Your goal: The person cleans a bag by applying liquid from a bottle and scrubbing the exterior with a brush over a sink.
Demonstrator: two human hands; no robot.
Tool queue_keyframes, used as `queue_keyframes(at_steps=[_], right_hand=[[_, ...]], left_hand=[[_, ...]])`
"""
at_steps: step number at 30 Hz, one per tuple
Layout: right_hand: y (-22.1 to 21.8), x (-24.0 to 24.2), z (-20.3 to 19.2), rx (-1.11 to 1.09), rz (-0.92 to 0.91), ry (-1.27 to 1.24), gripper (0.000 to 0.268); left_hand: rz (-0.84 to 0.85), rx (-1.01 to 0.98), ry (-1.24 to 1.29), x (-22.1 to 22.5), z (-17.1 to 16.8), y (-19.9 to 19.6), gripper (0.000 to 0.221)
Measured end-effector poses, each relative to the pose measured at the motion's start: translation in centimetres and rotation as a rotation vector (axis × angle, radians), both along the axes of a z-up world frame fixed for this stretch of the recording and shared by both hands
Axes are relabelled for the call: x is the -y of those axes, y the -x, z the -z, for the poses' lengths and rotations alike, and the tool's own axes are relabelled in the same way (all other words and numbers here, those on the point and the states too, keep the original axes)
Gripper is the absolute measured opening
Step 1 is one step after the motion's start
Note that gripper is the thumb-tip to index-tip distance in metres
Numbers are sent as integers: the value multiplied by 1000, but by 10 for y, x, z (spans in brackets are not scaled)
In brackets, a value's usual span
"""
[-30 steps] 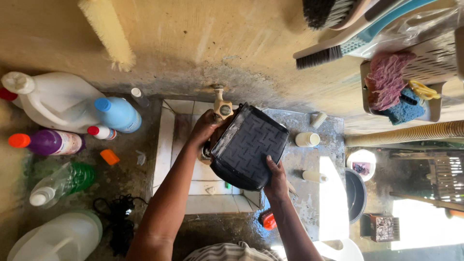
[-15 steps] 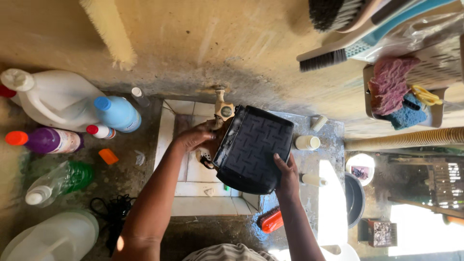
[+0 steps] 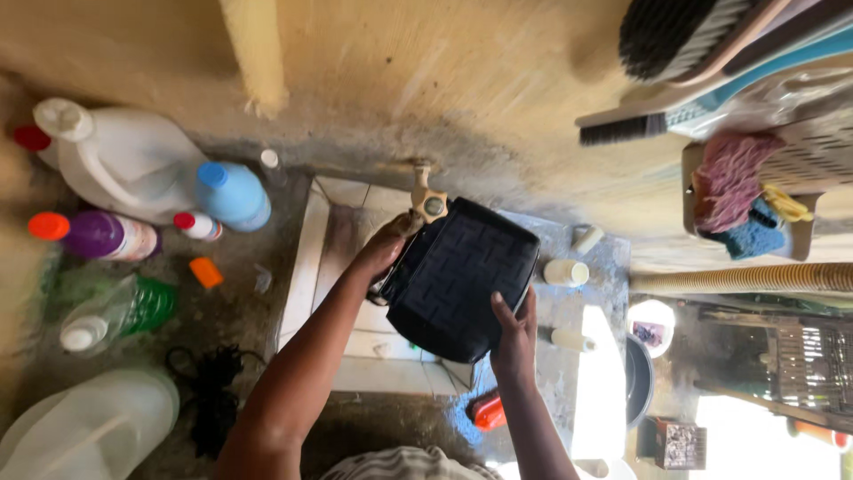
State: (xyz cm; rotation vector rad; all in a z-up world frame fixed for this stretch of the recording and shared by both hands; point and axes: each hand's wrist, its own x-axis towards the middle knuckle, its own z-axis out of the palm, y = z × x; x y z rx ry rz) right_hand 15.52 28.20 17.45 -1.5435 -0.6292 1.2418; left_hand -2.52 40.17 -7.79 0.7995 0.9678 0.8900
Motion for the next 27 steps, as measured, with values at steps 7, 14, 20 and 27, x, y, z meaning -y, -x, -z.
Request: queue_keyframes(at_steps=[7, 14, 20, 27], right_hand=[[-12, 4, 7, -89, -27, -14, 51], [-19, 2, 18, -173, 48, 20, 47], [-14, 4, 21, -125, 8, 8, 49], [-14, -3, 19, -155, -4, 10, 47]], left_hand=[[-118, -90, -134, 8, 65, -40, 54], [7, 172, 53, 3, 2, -24, 52], [19, -643, -138, 4, -57, -3, 40], [3, -507, -229, -17, 27, -22, 32]])
